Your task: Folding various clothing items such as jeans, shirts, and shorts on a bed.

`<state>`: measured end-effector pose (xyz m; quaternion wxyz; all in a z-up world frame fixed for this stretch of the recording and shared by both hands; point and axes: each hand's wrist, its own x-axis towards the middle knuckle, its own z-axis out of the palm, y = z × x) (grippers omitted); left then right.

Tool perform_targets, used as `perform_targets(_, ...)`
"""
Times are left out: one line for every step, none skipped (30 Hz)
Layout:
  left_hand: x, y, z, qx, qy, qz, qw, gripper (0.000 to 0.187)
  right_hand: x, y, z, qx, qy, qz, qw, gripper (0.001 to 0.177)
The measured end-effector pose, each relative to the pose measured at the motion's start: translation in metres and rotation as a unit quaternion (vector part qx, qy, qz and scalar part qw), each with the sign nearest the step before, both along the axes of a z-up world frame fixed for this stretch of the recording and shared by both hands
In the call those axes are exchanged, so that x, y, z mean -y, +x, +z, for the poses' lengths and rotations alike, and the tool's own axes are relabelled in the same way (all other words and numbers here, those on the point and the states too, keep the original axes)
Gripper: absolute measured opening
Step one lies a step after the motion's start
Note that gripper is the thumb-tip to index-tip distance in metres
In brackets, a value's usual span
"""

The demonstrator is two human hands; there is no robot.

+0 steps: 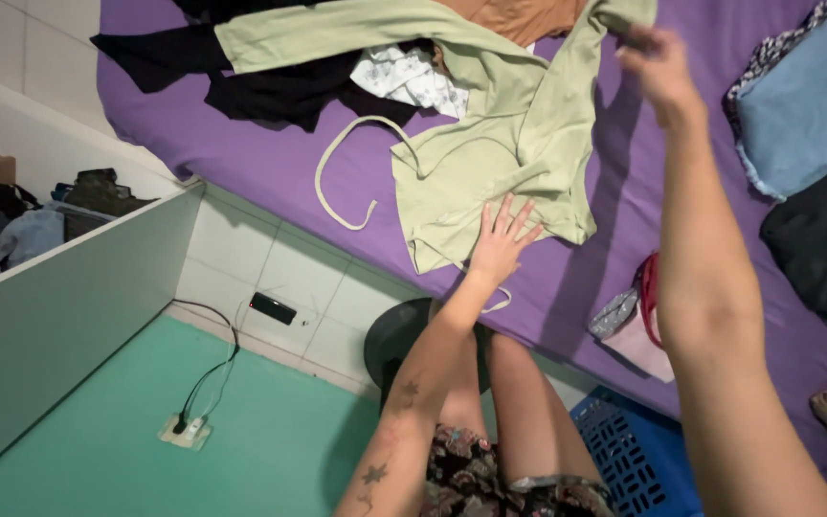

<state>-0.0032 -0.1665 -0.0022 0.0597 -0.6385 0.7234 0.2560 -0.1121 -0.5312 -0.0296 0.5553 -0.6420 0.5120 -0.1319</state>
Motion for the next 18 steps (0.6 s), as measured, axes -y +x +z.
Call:
perform_targets(-0.001,-0.001,0.003,0.003,0.012,0.0,1.0,0.094,0.0,-0.002,0.013,0.013,0.065,-0.042,0.997,0.04)
perform_targets(-0.002,-0.002,-0.004,0.003,0.009,-0.002,1.0,0.094,-0.008,0.001,0.053,0.014,0.062,-0.043,0.997,0.04)
perform_targets(-0.002,-0.002,-0.01,-0.017,0.012,0.006,1.0,0.085,-0.016,0.004,0.093,0.048,-0.12,-0.003,0.992,0.038)
perform_targets(0.0,-0.003,-0.016,-0.037,0.012,0.014,0.999,0.077,-0.023,0.006,0.135,0.081,-0.297,0.043,0.95,0.036)
perform_targets(0.001,-0.004,-0.022,-0.038,0.008,0.012,0.999,0.077,-0.034,0.007,0.176,0.08,-0.302,0.043,0.949,0.036)
perform_targets(-0.003,-0.007,-0.027,-0.032,-0.032,0.028,0.999,0.067,-0.05,0.007,0.215,0.049,-0.369,0.069,0.926,0.03)
perform_targets(-0.008,-0.01,-0.031,-0.027,-0.071,0.043,0.996,0.057,-0.066,0.006,0.254,0.019,-0.434,0.094,0.896,0.025)
perform_targets(-0.006,-0.006,-0.023,-0.029,-0.071,0.043,0.996,0.057,-0.083,0.0,0.269,0.017,-0.434,0.095,0.896,0.025)
perform_targets(-0.005,-0.001,-0.014,-0.067,-0.044,0.05,0.996,0.057,-0.1,-0.007,0.284,-0.044,-0.449,0.106,0.886,0.017)
perform_targets(0.0,0.005,-0.007,-0.102,-0.02,0.057,0.993,0.058,-0.115,-0.012,0.299,-0.101,-0.463,0.114,0.873,0.014)
perform_targets(0.001,0.009,0.0,-0.101,-0.022,0.057,0.993,0.058,-0.133,-0.014,0.304,-0.101,-0.465,0.113,0.872,0.014)
perform_targets(0.0,0.012,0.008,-0.121,0.003,0.064,0.991,0.045,-0.154,-0.017,0.309,-0.113,-0.463,0.132,0.869,0.019)
perform_targets(-0.001,0.016,0.015,-0.141,0.028,0.071,0.987,0.031,-0.175,-0.02,0.313,-0.124,-0.46,0.15,0.866,0.029)
perform_targets(-0.006,0.013,0.004,-0.139,0.028,0.071,0.987,0.031,-0.193,-0.013,0.32,-0.123,-0.461,0.149,0.866,0.029)
perform_targets(-0.011,0.01,-0.007,-0.213,0.064,0.135,0.965,0.025,-0.212,-0.006,0.328,-0.102,-0.472,0.166,0.86,0.025)
perform_targets(-0.018,0.005,-0.018,-0.286,0.101,0.199,0.932,0.022,-0.231,0.0,0.336,-0.079,-0.482,0.183,0.853,0.023)
perform_targets(-0.031,-0.002,-0.043,-0.284,0.102,0.2,0.932,0.022,-0.251,0.011,0.338,-0.077,-0.481,0.183,0.854,0.023)
perform_targets(-0.041,-0.008,-0.07,-0.42,0.098,0.299,0.852,0.03,-0.269,0.023,0.34,-0.045,-0.451,0.196,0.87,0.018)
